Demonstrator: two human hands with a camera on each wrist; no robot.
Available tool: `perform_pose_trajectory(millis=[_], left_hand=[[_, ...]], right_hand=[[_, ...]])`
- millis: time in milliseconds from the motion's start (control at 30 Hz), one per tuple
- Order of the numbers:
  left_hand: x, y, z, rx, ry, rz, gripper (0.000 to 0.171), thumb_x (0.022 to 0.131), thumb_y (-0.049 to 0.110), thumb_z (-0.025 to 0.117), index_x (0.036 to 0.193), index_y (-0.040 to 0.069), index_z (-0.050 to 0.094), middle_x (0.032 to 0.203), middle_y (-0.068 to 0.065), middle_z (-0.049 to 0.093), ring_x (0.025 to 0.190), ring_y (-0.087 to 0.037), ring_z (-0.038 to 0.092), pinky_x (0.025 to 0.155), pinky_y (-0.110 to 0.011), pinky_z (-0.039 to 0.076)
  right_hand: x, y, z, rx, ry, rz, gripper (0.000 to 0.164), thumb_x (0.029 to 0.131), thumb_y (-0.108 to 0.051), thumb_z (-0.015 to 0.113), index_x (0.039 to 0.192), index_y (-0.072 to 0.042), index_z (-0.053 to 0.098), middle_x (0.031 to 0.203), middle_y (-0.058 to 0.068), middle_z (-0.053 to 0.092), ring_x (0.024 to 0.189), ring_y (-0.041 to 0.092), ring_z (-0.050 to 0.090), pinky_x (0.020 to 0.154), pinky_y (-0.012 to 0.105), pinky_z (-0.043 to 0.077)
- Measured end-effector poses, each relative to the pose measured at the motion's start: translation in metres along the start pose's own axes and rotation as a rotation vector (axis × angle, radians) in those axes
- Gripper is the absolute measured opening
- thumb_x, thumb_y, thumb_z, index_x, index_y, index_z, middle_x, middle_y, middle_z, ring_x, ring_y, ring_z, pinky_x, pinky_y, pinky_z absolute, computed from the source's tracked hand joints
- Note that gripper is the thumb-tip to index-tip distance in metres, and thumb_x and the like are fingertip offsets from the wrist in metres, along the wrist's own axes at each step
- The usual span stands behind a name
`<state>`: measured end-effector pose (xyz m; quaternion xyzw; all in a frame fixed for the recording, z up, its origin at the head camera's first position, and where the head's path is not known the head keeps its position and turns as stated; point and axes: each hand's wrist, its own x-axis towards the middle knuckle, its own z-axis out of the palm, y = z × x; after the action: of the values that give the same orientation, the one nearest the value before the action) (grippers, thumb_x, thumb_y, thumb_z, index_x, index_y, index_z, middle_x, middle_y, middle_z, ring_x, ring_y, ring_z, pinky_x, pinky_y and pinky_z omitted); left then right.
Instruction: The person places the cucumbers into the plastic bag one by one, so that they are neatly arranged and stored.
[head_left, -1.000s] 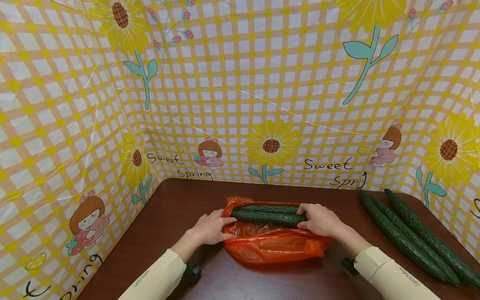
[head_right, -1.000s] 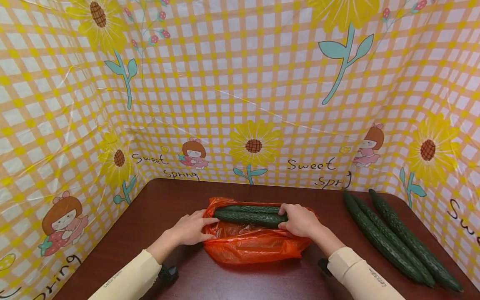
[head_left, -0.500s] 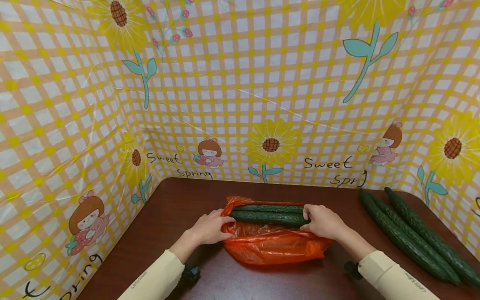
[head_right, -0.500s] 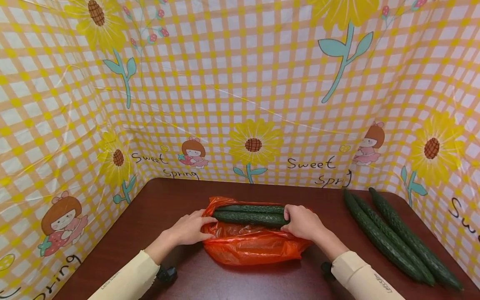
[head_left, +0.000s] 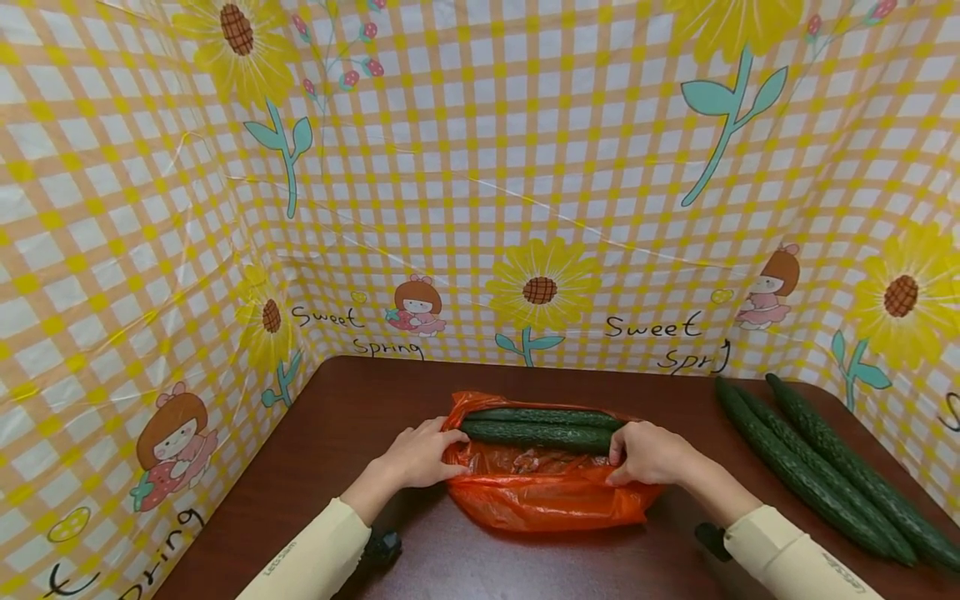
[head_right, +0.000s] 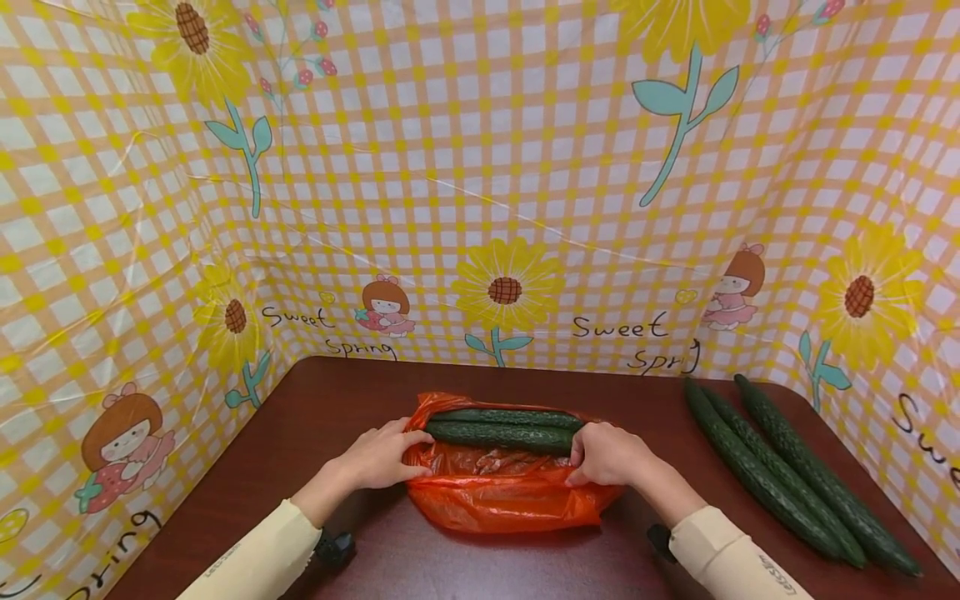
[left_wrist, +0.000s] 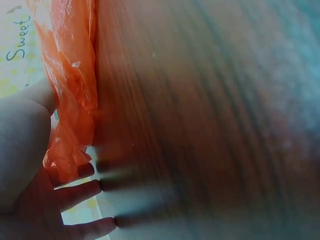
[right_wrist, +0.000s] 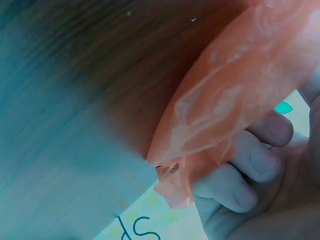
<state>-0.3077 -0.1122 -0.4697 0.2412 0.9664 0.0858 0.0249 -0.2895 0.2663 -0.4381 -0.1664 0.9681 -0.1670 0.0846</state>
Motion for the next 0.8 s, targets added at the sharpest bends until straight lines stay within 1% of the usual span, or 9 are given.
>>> perform_pose_trajectory(millis=[133, 300, 433, 533, 600, 800], left_hand=[[0.0022, 0.0003, 0.0011, 0.009, -0.012, -0.012, 0.054, 0.089, 0.059, 0.067, 0.134, 0.029, 0.063, 0.152, -0.017, 0.047, 0.140, -0.033, 0.045, 0.107, -0.059, 0.040], [0.0037, 0.0015, 0.0010, -0.011, -0.022, -0.021, 0.056, 0.090, 0.058, 0.067, 0.137, 0.028, 0.061, 0.153, -0.017, 0.045, 0.141, -0.034, 0.043, 0.109, -0.062, 0.038], [0.0028, 0.0007, 0.0016, -0.016, -0.015, -0.013, 0.057, 0.091, 0.059, 0.066, 0.137, 0.027, 0.061, 0.152, -0.017, 0.046, 0.141, -0.034, 0.044, 0.108, -0.062, 0.038], [0.0018, -0.0004, 0.0017, -0.026, 0.000, -0.003, 0.058, 0.090, 0.060, 0.066, 0.137, 0.026, 0.062, 0.150, -0.017, 0.048, 0.140, -0.034, 0.045, 0.107, -0.062, 0.039], [0.0014, -0.0007, 0.0014, -0.031, 0.007, 0.002, 0.058, 0.090, 0.060, 0.066, 0.136, 0.026, 0.062, 0.150, -0.018, 0.048, 0.139, -0.034, 0.046, 0.106, -0.062, 0.039], [0.0003, 0.0008, -0.0004, -0.037, 0.016, -0.003, 0.058, 0.089, 0.060, 0.067, 0.135, 0.025, 0.063, 0.150, -0.020, 0.048, 0.139, -0.036, 0.046, 0.106, -0.063, 0.040]], right_hand=[[-0.0016, 0.0000, 0.0009, -0.005, -0.014, 0.010, 0.034, 0.071, -0.037, 0.091, 0.082, -0.017, 0.066, 0.076, -0.004, 0.057, 0.064, 0.015, 0.048, 0.059, 0.033, 0.040], [-0.0033, 0.0001, 0.0023, -0.009, -0.016, 0.015, 0.037, 0.069, -0.037, 0.092, 0.086, -0.017, 0.067, 0.079, -0.002, 0.059, 0.065, 0.016, 0.048, 0.059, 0.033, 0.039], [-0.0035, 0.0009, 0.0026, -0.012, -0.019, 0.015, 0.039, 0.067, -0.037, 0.093, 0.089, -0.017, 0.068, 0.083, -0.002, 0.062, 0.069, 0.016, 0.050, 0.060, 0.033, 0.041], [-0.0038, 0.0014, 0.0025, -0.008, -0.025, 0.020, 0.040, 0.065, -0.036, 0.094, 0.091, -0.017, 0.069, 0.083, -0.001, 0.062, 0.071, 0.017, 0.050, 0.060, 0.033, 0.040], [-0.0041, 0.0012, 0.0022, -0.001, -0.034, 0.021, 0.041, 0.065, -0.034, 0.094, 0.093, -0.017, 0.069, 0.083, -0.001, 0.061, 0.071, 0.017, 0.050, 0.060, 0.033, 0.040], [-0.0052, 0.0009, -0.0004, -0.005, -0.066, 0.030, 0.044, 0.066, -0.033, 0.093, 0.099, -0.016, 0.070, 0.091, 0.000, 0.064, 0.076, 0.018, 0.051, 0.063, 0.034, 0.042]])
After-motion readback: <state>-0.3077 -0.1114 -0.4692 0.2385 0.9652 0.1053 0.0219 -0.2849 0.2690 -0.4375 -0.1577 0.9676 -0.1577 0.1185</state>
